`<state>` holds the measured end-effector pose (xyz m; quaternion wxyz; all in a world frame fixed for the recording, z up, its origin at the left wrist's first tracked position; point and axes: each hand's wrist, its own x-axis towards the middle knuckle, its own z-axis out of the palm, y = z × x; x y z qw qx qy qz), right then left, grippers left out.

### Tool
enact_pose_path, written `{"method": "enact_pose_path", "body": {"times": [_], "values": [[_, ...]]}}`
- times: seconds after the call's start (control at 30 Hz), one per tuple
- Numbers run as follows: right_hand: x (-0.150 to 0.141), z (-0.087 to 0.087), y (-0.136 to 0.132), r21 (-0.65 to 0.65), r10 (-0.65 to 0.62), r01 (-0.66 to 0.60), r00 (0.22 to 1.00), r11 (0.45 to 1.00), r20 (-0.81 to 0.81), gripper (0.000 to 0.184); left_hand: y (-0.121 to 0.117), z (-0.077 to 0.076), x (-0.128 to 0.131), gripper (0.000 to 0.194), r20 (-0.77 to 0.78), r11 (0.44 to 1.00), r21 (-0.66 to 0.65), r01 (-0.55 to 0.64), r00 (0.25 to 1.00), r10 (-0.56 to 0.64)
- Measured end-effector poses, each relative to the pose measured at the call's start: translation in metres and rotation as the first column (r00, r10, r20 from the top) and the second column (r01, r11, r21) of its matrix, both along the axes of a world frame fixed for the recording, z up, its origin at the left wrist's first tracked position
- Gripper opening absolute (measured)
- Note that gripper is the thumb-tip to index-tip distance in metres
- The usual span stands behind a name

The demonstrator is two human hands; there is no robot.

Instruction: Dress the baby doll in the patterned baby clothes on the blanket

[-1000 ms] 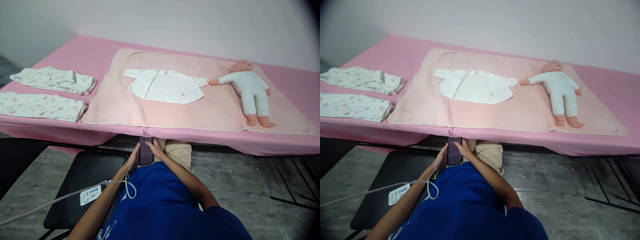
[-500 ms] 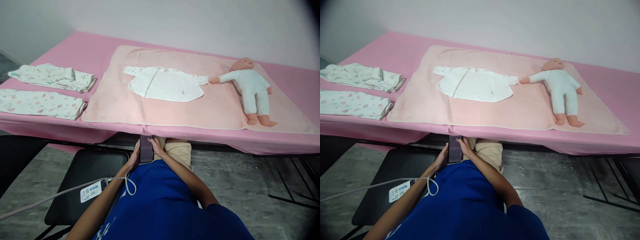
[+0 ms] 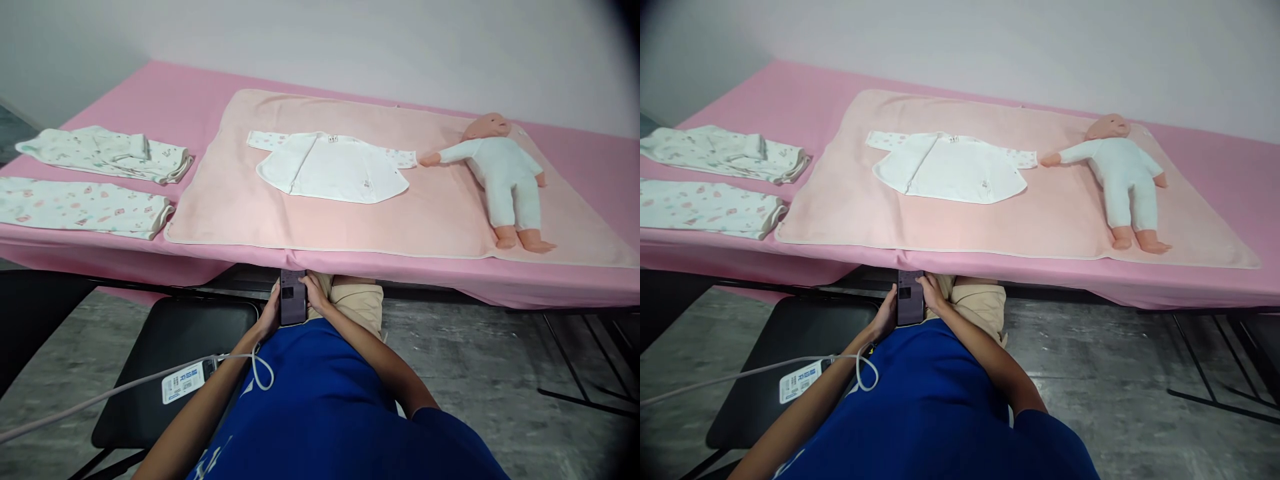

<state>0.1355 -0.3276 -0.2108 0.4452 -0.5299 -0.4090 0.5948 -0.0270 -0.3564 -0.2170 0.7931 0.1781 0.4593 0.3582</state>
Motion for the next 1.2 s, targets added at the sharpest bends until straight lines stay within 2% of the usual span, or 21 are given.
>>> {"method": "enact_pose_path", "body": {"times": [0.17, 0.4, 0.67, 0.83, 1.2], "values": [[-0.002, -0.002, 0.0, 0.014, -0.019, 0.02, 0.999, 1.0, -0.029, 0.033, 0.0, 0.003, 0.002, 0.078, 0.002, 1.0, 0.008, -0.029, 1.0, 0.029], [-0.009, -0.014, 0.007, 0.047, -0.051, 0.053, 0.998, 0.997, -0.044, 0.039, 0.0, 0.012, 0.005, 0.07, -0.018, 0.999, -0.028, -0.043, 0.999, 0.042], [-0.011, -0.026, 0.008, 0.1, -0.041, 0.044, 0.999, 0.994, -0.029, 0.039, 0.001, 0.001, 0.002, 0.074, 0.014, 0.999, 0.005, -0.035, 0.999, 0.035], [-0.009, -0.027, 0.007, 0.129, -0.03, 0.032, 0.999, 0.991, -0.019, 0.042, 0.0, -0.005, -0.001, 0.086, 0.048, 0.991, 0.106, -0.08, 0.996, 0.075], [-0.018, -0.02, 0.009, 0.139, -0.099, 0.102, 0.995, 0.985, -0.028, 0.049, 0.001, -0.007, -0.001, 0.081, 0.03, 1.0, 0.027, -0.009, 1.0, 0.008]]}}
